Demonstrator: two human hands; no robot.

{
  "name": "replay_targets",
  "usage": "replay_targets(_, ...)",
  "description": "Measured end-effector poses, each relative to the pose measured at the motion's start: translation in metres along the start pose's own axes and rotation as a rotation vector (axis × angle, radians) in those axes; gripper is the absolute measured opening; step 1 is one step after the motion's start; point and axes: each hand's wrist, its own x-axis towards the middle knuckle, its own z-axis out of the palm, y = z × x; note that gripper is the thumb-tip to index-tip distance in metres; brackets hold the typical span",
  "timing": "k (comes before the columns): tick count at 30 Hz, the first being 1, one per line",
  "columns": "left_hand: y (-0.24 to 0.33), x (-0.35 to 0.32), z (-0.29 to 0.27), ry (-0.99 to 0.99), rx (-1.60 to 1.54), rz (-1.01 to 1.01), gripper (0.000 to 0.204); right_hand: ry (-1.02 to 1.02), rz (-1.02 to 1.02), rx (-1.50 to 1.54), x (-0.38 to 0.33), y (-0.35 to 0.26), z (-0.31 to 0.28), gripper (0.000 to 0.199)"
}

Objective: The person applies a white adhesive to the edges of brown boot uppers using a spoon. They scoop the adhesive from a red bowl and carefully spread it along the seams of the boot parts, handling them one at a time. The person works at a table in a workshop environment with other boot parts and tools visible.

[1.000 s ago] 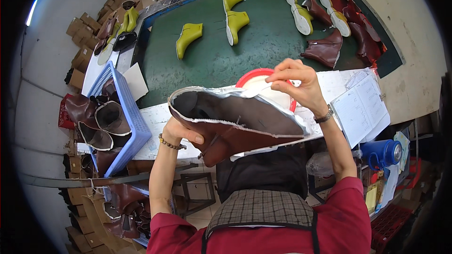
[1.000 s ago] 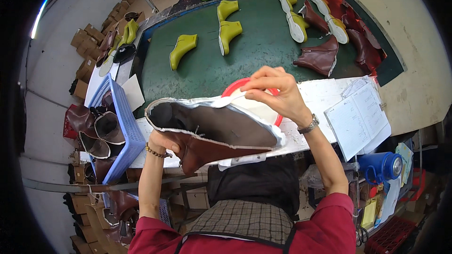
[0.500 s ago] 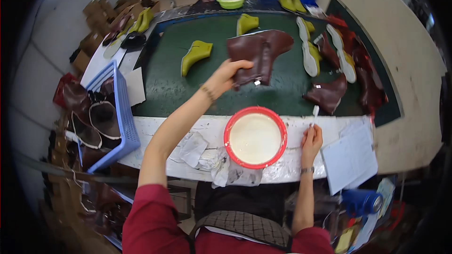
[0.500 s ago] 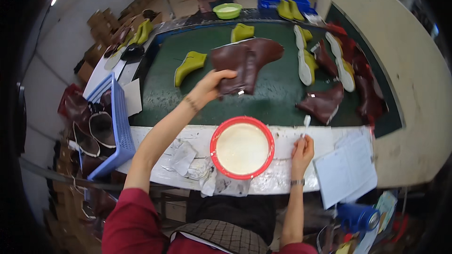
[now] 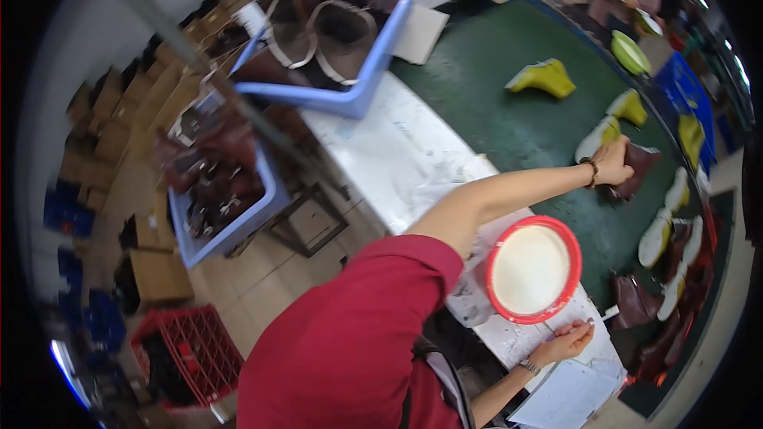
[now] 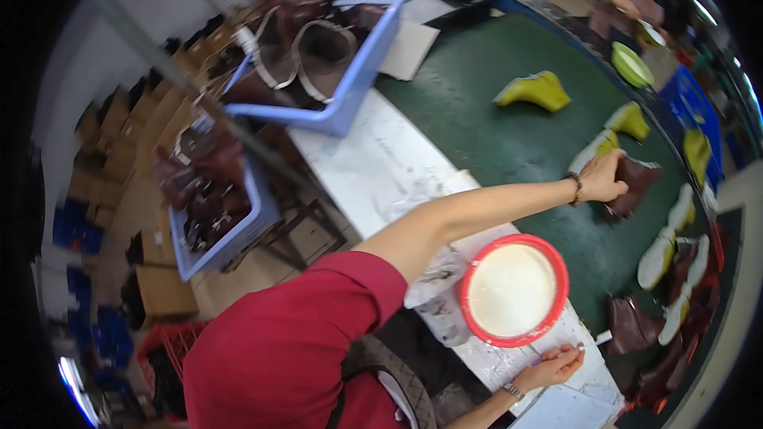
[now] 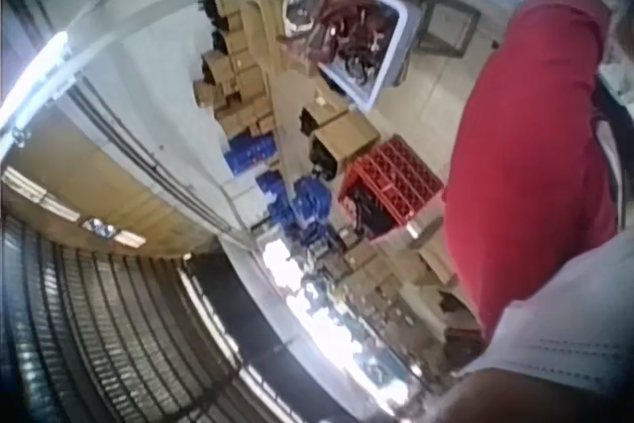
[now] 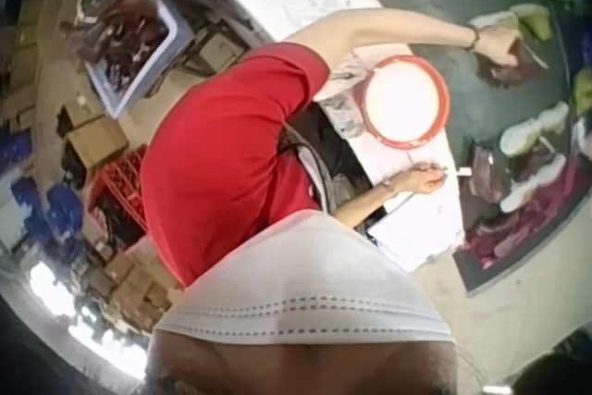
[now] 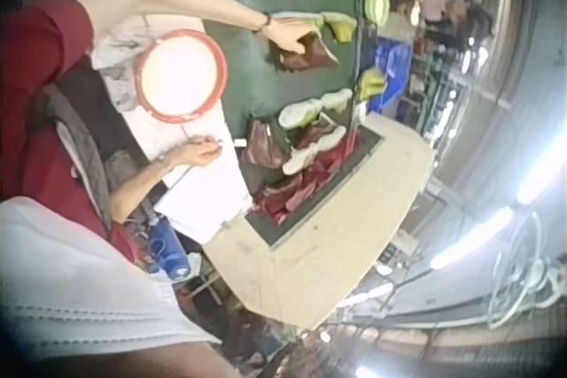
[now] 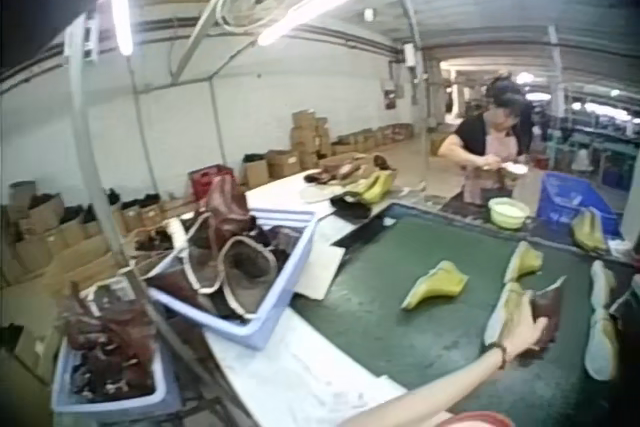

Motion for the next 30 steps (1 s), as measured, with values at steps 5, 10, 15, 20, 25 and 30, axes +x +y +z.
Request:
replay_targets(5,0.11,-0.127,-0.295,0.261,0.052,0.418,0.025,0.045,-0.079,-0.098,-0.003,-0.001,-0.015,0.032)
replay_targets(10,0.115,-0.273,-0.554,0.886,0.89,-0.274,0.032,-0.004,-0.086,-0.133,-0.001,0.003,-0.01,0.029)
replay_targets(15,0.023,-0.409,-0.685,0.373,1.528,-0.722,0.092,-0.01,-0.042,-0.109,-0.001,-0.003,-0.006,0.027)
replay_targets(20,0.008,-0.417,-0.676,-0.01,1.375,-0.401,0.108,-0.044,-0.026,-0.121,0.002,0.009,-0.011,0.024)
replay_targets(25,0.005,-0.447,-0.717,0.318,1.324,-0.114,0.058,-0.046,-0.03,-0.016,0.002,0.009,-0.012,0.023)
replay_targets(30,0.04,-0.432,-0.691,0.89,0.571,-0.042,0.042,-0.034,-0.059,0.004,-0.002,-0.005,-0.016,0.025)
